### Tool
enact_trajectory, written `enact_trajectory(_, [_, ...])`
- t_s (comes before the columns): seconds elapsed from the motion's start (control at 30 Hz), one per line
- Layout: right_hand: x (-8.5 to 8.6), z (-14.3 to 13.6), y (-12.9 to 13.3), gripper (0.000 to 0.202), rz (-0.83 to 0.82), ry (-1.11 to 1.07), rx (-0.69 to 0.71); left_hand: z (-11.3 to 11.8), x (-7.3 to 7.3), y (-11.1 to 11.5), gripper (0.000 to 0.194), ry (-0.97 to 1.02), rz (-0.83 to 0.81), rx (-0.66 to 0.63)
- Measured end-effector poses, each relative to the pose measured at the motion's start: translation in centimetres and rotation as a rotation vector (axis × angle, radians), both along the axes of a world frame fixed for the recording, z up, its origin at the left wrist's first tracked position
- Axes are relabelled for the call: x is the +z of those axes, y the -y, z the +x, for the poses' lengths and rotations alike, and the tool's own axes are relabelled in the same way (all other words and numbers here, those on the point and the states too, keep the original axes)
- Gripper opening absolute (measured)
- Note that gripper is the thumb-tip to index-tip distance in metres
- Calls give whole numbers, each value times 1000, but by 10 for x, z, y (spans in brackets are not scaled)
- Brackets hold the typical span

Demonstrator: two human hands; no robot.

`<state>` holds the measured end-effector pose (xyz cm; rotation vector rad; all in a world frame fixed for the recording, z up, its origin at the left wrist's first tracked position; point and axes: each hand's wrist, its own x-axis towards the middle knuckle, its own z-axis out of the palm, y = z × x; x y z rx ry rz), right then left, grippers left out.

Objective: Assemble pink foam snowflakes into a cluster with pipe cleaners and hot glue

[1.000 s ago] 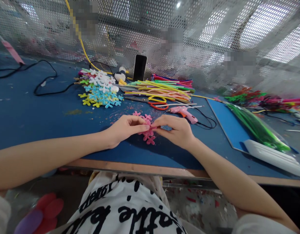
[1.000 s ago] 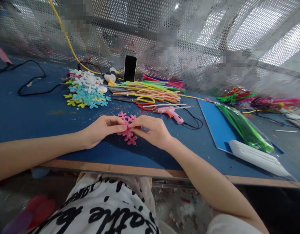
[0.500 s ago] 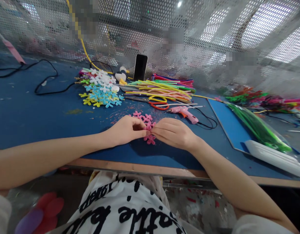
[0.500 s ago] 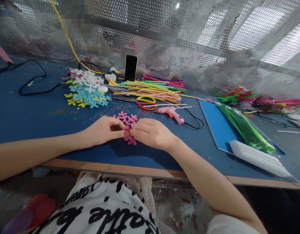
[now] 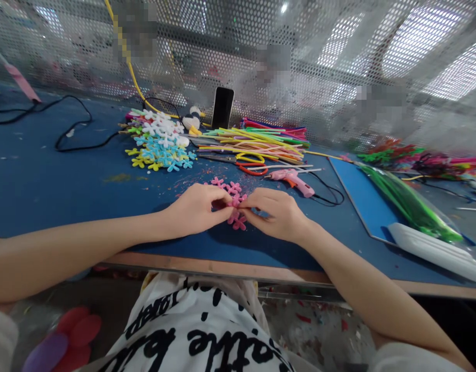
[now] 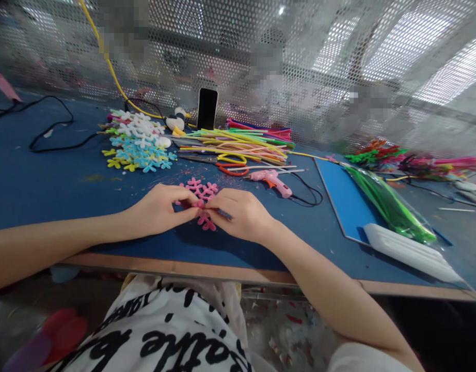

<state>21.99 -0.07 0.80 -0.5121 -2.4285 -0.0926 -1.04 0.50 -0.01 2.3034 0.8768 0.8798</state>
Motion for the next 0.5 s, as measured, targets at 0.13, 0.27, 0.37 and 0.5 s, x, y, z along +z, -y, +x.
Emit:
enact_trajectory(0.13, [6, 4, -3, 8, 93, 84, 9, 4, 0, -2, 22, 99, -388, -54])
enact_trajectory(0.27, [5, 3, -4, 6, 140, 109, 46, 9, -3, -1, 26, 156, -557, -86])
enact_trajectory(0.37, [2, 0, 0, 11, 21, 33, 69, 9, -1, 3, 24, 176, -503, -118])
enact_trajectory(0.5, [3, -8, 12, 18, -408, -116, -47, 6, -2, 8, 13, 167, -151, -48])
